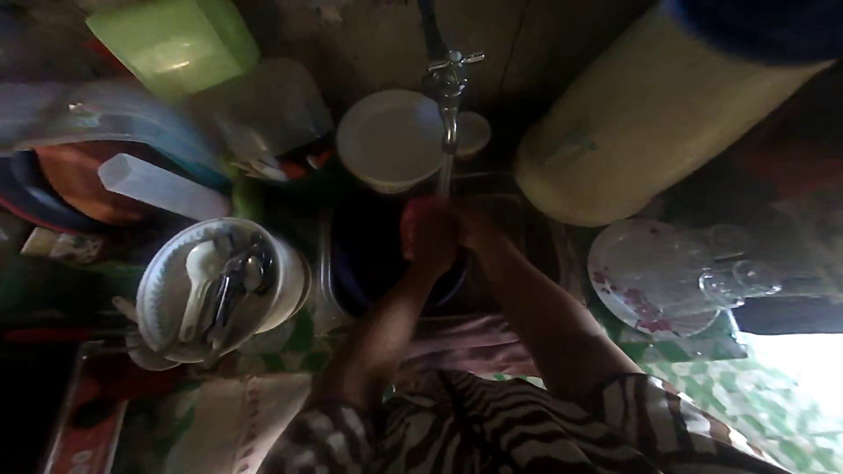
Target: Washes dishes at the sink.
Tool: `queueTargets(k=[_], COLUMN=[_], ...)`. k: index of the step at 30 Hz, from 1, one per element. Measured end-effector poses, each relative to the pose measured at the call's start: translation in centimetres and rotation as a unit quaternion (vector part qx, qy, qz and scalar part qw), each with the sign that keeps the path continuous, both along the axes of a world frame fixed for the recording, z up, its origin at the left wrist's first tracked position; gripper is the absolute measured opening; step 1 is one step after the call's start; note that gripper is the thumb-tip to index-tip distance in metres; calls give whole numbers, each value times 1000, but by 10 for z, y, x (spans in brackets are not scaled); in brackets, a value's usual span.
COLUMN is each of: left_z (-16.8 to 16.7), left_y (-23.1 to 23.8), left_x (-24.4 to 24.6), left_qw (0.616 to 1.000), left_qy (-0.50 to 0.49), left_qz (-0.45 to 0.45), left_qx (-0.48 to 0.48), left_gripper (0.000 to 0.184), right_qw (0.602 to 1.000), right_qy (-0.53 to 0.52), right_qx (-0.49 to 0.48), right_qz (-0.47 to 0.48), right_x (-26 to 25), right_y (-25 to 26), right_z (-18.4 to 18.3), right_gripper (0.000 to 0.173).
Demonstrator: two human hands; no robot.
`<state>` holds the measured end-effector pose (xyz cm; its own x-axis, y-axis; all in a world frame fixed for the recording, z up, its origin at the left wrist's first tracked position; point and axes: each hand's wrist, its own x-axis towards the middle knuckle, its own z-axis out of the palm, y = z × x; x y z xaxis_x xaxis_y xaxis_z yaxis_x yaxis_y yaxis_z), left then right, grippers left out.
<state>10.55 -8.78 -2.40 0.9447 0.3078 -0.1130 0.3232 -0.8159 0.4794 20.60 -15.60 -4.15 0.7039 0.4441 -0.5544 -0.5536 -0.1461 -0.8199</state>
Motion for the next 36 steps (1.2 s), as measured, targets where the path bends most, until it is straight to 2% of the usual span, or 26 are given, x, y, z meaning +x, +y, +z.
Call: queueTargets(k=[2, 4, 5, 6, 7, 9, 10, 12, 14, 17, 19, 21, 25, 27, 29, 31, 32, 34, 36], left_z=[6, 13, 10, 10, 12, 23, 25, 25, 11, -15, -26, -33, -10, -8, -12, -9, -3, 5, 5], left_y=[-5, -3, -2, -3, -6, -13, -13, -8, 0, 12, 20, 23, 19, 20, 21, 20, 21, 27, 26], left_x=[22, 40, 49, 56, 59, 59, 61, 55, 38, 7, 3, 8, 37, 50, 53, 53, 55, 58, 61], left_qw=[995, 974, 966, 966, 973, 984, 984, 990, 998, 993, 996, 998, 987, 981, 975, 973, 976, 970, 963], left_qy=[32, 23, 24, 44, 78, 167, 176, 141, 57, -50, -23, -28, 27, 53, 16, 17, 40, 55, 23], left_qz=[49, 175, 216, 220, 189, 60, 12, -25, -35, -103, -90, -31, 122, 139, 150, 161, 157, 159, 188], left_qx=[-82, -144, -143, -130, -105, -16, 13, -3, -16, 21, 10, -37, -101, -124, -160, -162, -147, -175, -193], left_gripper=[41, 46, 50, 53, 53, 41, 37, 30, 27, 38, 41, 41, 58, 65, 69, 66, 57, 48, 45], right_qw=[997, 994, 991, 987, 984, 973, 969, 967, 981, 994, 995, 993, 991, 990, 984, 967, 957, 945, 948], right_qy=[24, 39, 50, 57, 57, 89, 89, 68, 39, 2, -52, -68, -64, -81, -137, -208, -232, -256, -255], right_qx=[59, 49, 31, 25, 33, 81, 110, 156, 116, -12, -62, -90, -112, -111, -107, -131, -159, -196, -191], right_qz=[-39, -92, -120, -147, -166, -195, -202, -188, -151, -106, -55, -21, -33, -8, 33, 61, 68, 61, 22], right_x=[-7, -20, -26, -30, -31, -29, -26, -15, -4, 6, 9, 14, 16, 15, 9, -1, -4, -5, -4], right_y=[-7, -12, -12, -11, -11, -16, -17, -21, -21, -12, -9, -3, 3, -7, -25, -36, -37, -33, -32], right_z=[-3, -9, -13, -19, -26, -37, -33, -28, -39, -38, -38, -40, -41, -47, -45, -20, -12, -7, -17], right_gripper=[35, 35, 34, 33, 30, 27, 24, 16, 17, 34, 39, 40, 40, 40, 41, 40, 41, 43, 44])
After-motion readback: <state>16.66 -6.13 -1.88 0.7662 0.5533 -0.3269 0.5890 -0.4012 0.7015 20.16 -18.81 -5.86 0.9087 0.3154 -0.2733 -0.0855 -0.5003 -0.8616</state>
